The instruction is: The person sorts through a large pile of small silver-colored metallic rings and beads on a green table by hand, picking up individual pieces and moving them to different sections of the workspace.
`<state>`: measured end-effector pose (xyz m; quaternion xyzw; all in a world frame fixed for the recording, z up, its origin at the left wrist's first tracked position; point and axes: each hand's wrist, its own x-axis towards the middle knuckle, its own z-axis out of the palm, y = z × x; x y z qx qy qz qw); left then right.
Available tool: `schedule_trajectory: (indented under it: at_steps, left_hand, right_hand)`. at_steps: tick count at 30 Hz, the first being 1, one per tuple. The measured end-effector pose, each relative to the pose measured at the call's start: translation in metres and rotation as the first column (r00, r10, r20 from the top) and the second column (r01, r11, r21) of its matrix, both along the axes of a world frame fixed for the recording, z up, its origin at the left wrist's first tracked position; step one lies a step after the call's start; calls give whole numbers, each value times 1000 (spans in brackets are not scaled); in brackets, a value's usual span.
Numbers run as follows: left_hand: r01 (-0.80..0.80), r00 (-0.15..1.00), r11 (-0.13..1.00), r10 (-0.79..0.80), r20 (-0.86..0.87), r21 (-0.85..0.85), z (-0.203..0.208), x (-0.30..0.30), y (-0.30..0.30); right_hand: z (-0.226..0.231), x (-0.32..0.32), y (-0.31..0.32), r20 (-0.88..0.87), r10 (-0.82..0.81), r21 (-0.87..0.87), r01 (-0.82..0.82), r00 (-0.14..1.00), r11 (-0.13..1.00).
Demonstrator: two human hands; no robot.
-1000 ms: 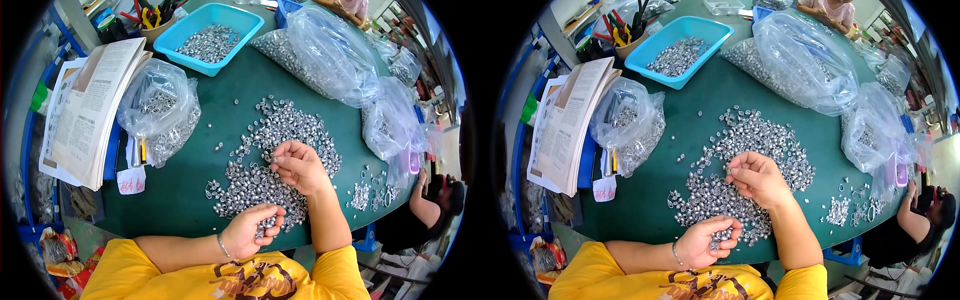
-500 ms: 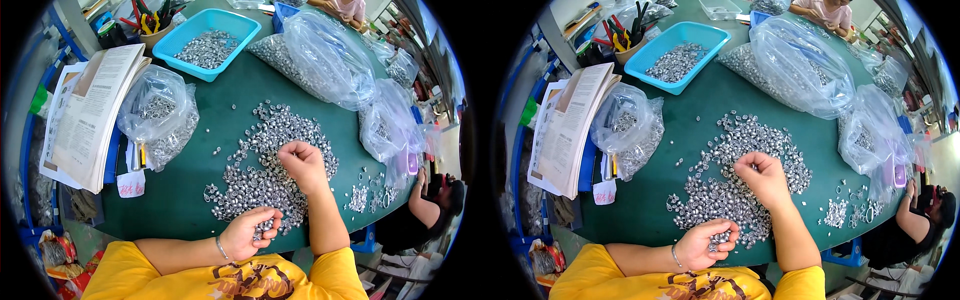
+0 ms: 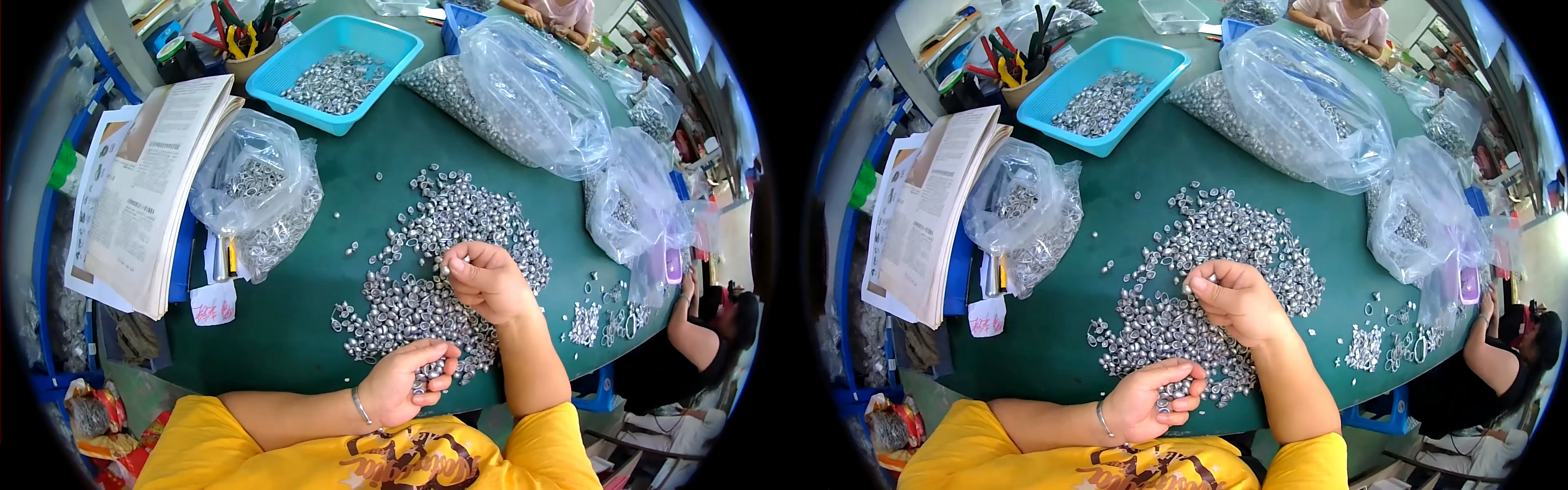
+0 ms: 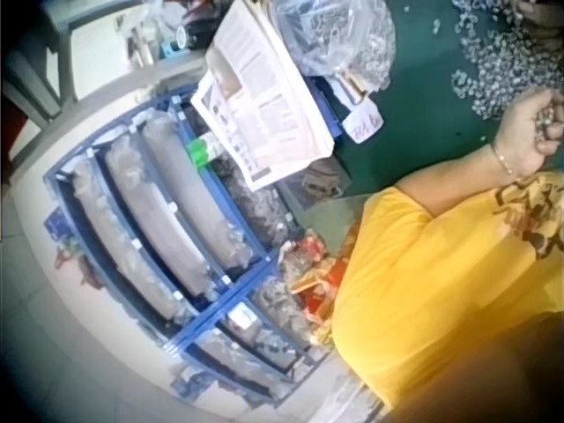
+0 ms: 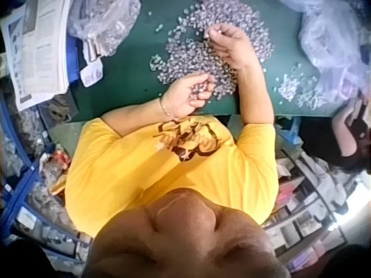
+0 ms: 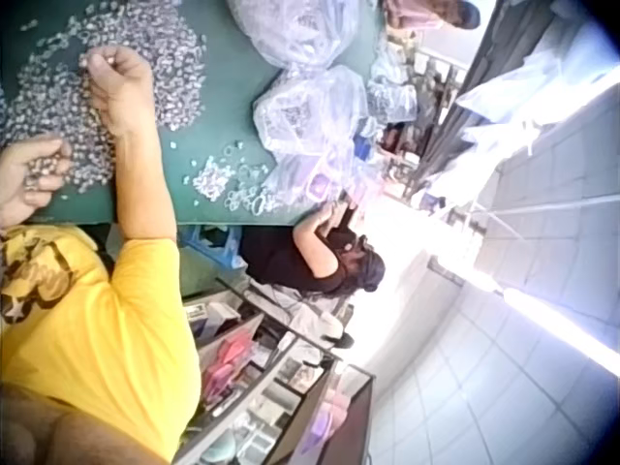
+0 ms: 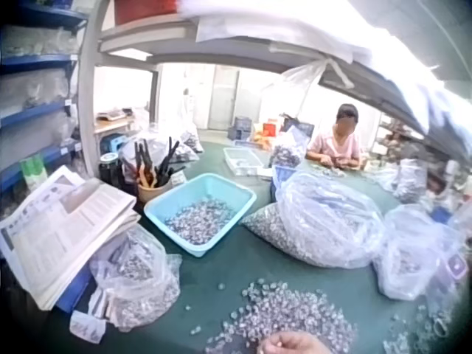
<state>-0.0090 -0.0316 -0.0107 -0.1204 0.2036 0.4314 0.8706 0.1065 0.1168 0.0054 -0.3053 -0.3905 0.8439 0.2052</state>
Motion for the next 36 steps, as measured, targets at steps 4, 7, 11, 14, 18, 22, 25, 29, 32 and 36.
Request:
schedule_trajectory:
  at_steps: [4,7,11,14,18,22,25,29,32,36]
  left_hand:
    - [-2,1000,1000,2,-5,0,1,-1,0]
    - [1,1000,1000,-1,-7,5,0,0,0]
    - [-14,1000,1000,14,-1,17,-2,-2,-1]
    - [-30,999,999,29,17,38,-3,0,-1]
    - [-26,1000,998,24,20,54,-2,0,-3]
    - [-47,999,997,45,29,57,0,0,-3]
    - [-39,998,998,36,42,59,0,1,-3]
    - [-37,999,997,35,32,65,1,1,-2]
    - [-60,997,995,56,52,79,-1,-1,-3]
    - [-47,998,995,42,52,90,-3,2,-3]
  right_hand:
    - [-4,2,5,-172,17,-180,-48,985,983]
    - [-3,3,4,-227,-3,-235,-52,974,970]
    - [7,-2,6,-266,-117,-364,13,957,931]
    - [9,-7,8,-96,-43,-106,32,994,994]
    - [4,-41,-5,487,-241,812,-333,840,480]
    - [-6,-55,-6,469,-364,871,-489,804,43]
    - [-2,-55,-4,511,-333,850,-524,792,60]
    - [1,-48,0,497,-174,845,-429,850,321]
    - [6,-39,0,308,31,436,-169,951,884]
    - [11,-33,13,-329,60,-139,-112,943,984]
